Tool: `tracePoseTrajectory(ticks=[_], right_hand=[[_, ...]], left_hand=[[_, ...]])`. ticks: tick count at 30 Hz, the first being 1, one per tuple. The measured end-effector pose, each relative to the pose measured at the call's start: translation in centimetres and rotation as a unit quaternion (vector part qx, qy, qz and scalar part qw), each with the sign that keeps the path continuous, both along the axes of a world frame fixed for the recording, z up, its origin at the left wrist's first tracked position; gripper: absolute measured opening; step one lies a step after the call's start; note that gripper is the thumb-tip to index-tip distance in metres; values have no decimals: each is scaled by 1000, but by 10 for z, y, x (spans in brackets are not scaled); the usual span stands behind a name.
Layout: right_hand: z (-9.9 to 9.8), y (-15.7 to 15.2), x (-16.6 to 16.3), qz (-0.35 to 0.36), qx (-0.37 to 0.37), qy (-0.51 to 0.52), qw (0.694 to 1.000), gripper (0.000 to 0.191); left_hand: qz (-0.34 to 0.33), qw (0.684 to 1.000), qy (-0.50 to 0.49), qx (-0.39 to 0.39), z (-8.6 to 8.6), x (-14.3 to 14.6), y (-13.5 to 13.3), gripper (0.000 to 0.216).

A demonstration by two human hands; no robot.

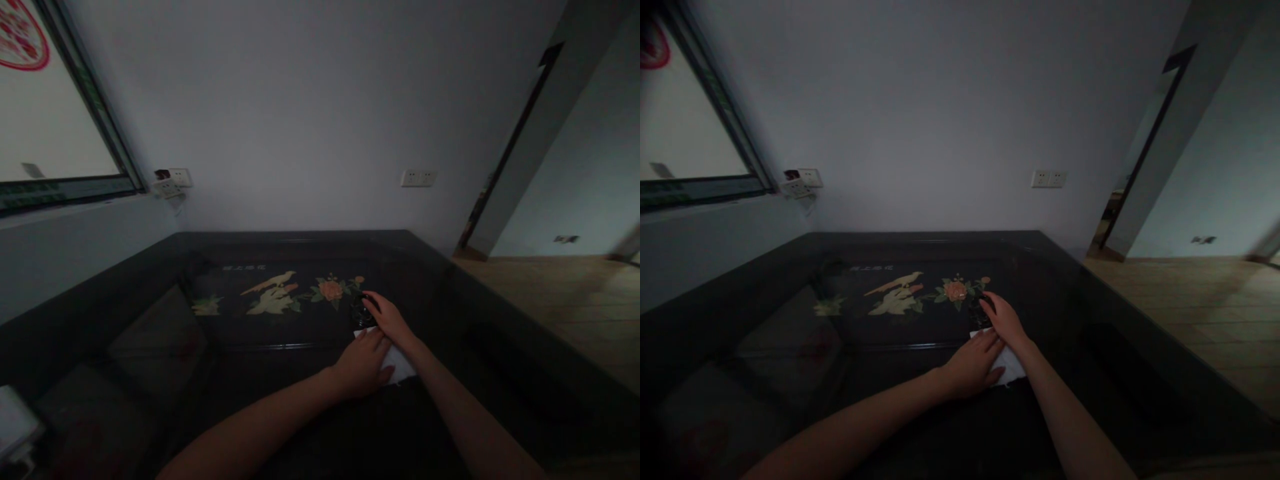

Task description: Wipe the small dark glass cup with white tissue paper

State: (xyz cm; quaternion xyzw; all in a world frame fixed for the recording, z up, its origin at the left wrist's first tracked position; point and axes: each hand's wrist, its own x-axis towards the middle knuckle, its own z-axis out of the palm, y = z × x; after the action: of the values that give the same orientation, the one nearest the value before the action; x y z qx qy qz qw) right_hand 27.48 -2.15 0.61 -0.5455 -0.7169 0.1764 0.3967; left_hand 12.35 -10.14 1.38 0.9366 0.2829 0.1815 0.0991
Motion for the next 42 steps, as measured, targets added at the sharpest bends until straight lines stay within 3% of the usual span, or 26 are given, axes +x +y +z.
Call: tracePoseTrajectory(ticks=[5,9,13,21,29,36,42], right_hand=[[1,0,3,28,-19,-8,999,48],[3,-1,10,83,-42,-35,995,78],[4,-2,12,71,-37,-72,994,91],[1,-7,-6,26,-18,-70,997,84],[4,-8,-60,71,-35,-73,994,86],[3,16,-132,145,-30,-77,986,90],[3,30,-194,155,-30,-80,984,89]], left_hand=[[-29,998,56,-10,-4,-9,0,51],[-28,997,75,-16,4,-38,-8,50],[-8,995,99,-11,13,-83,-19,50],[50,992,114,-24,12,-189,-21,48],[96,987,119,-47,16,-256,-14,47],[150,983,89,-64,11,-278,-1,54],[196,976,71,-66,6,-288,8,62]])
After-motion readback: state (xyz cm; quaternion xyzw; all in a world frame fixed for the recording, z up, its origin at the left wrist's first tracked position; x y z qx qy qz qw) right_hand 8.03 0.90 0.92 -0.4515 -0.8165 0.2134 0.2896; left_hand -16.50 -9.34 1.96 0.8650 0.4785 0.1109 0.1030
